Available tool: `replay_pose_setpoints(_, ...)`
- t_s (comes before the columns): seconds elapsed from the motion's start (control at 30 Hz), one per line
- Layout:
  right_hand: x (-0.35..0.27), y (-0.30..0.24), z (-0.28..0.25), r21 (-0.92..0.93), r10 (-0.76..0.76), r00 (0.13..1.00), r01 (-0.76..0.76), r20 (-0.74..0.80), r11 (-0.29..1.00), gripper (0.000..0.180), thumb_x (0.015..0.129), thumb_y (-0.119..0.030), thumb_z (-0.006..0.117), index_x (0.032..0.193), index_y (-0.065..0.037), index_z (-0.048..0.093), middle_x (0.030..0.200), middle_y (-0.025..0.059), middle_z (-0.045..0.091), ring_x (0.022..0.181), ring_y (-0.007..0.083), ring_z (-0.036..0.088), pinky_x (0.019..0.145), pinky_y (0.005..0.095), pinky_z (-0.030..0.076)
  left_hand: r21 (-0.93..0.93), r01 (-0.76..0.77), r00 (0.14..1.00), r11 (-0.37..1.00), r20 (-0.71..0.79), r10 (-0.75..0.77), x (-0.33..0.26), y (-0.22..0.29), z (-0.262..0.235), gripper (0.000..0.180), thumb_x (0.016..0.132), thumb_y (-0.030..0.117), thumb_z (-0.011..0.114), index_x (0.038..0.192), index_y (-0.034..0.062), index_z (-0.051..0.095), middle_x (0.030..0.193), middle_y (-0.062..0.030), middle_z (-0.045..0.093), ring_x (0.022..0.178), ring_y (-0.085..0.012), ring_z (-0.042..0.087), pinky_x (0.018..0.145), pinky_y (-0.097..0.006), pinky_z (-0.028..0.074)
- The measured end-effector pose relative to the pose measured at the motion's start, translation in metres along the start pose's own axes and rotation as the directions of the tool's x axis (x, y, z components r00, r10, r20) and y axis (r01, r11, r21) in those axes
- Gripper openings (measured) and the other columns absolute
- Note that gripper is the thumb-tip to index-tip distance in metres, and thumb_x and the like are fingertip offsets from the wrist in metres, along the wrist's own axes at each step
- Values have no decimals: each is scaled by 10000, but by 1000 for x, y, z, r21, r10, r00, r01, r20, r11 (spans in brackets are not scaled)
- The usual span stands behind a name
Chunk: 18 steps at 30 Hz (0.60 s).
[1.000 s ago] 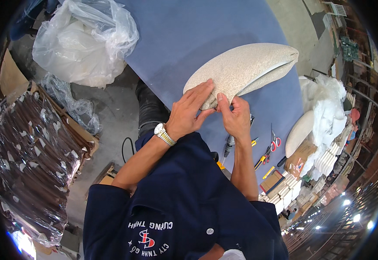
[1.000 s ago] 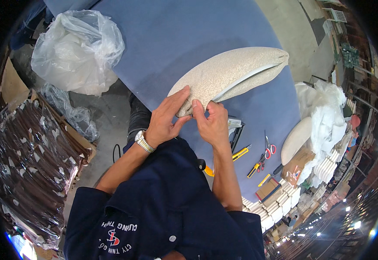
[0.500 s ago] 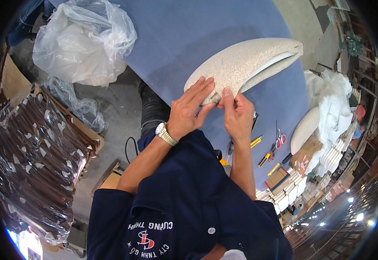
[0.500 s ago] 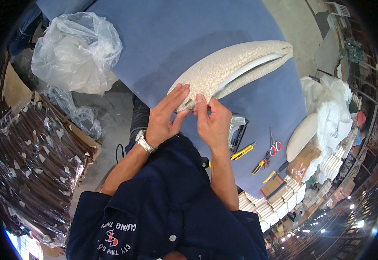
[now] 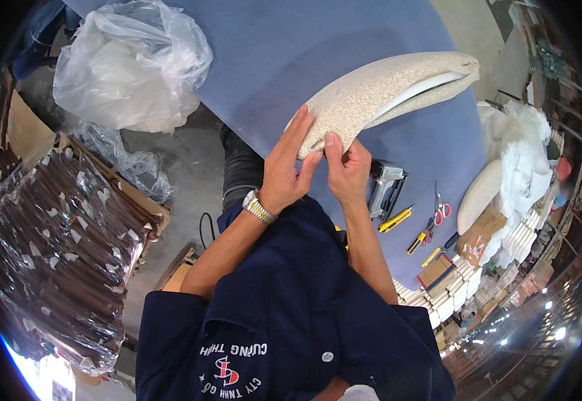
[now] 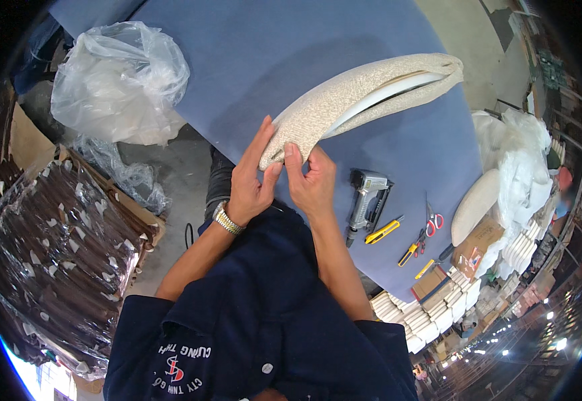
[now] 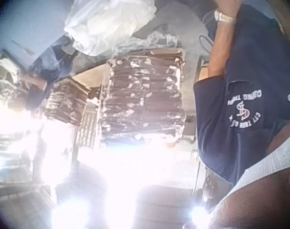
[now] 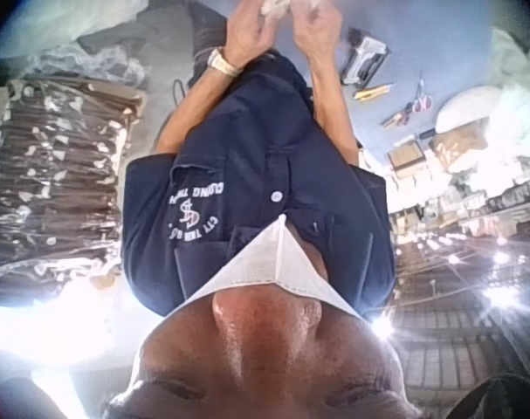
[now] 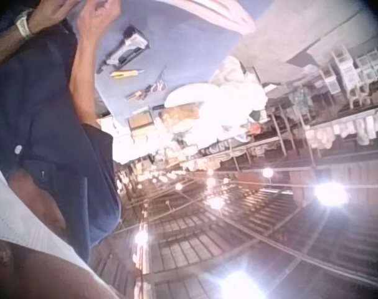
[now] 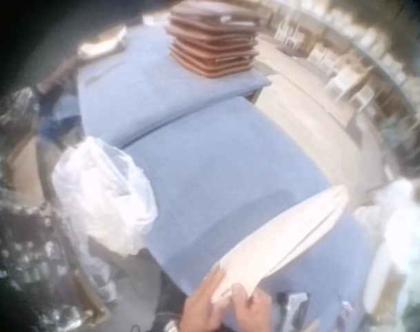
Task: The person trims excess fabric from a white upholstered cushion using a utility knife and secures the fabric edges with a staple gun. The person repeatedly cuts, folds, and staples the fabric around the cushion perimeter.
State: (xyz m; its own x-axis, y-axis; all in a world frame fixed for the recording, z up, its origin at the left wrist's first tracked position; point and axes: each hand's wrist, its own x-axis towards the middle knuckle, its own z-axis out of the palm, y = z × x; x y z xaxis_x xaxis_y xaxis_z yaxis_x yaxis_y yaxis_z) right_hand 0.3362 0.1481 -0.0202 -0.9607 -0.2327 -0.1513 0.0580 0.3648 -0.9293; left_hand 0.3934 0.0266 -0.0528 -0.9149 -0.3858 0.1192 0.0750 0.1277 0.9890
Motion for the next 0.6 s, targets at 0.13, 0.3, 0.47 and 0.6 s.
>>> replay_pose_setpoints(0.13,5,8,4,-23,-16,999,17,43,1000,201,1039,-172,622,1043,12,704,883,118,710,789,178,648,718,345,506,-30,49,998,998,41,-48,9,-7,-1,593,1028,295,643,1512,-10,483,1615,-277,398,1527,-418,337,1214,-463,322)
replay_pose_setpoints(0.3,11,8,13,81,-174,982,168,71,982,220,1068,-162,552,1090,15,680,974,134,704,871,228,661,777,370,507,-24,161,987,987,3,-161,16,-4,3,629,1019,331,673,1522,7,480,1629,-301,355,1546,-386,301,1221,-458,300)
replay_pose_setpoints(0.47,11,17,18,238,-164,983,138,89,961,268,1082,-167,497,1157,35,657,1083,157,693,985,261,657,880,377,499,-99,281,960,955,17,-281,20,3,1,626,1011,308,691,1518,4,487,1625,-315,349,1544,-365,306,1214,-439,316)
replay_pose_setpoints(0.6,8,17,13,294,-137,980,89,147,952,295,1079,-173,486,1194,45,648,1133,170,692,1021,279,658,911,379,496,-102,288,957,952,-9,-290,18,1,2,619,1008,268,688,1516,-19,480,1601,-299,404,1514,-350,373,1193,-423,352)
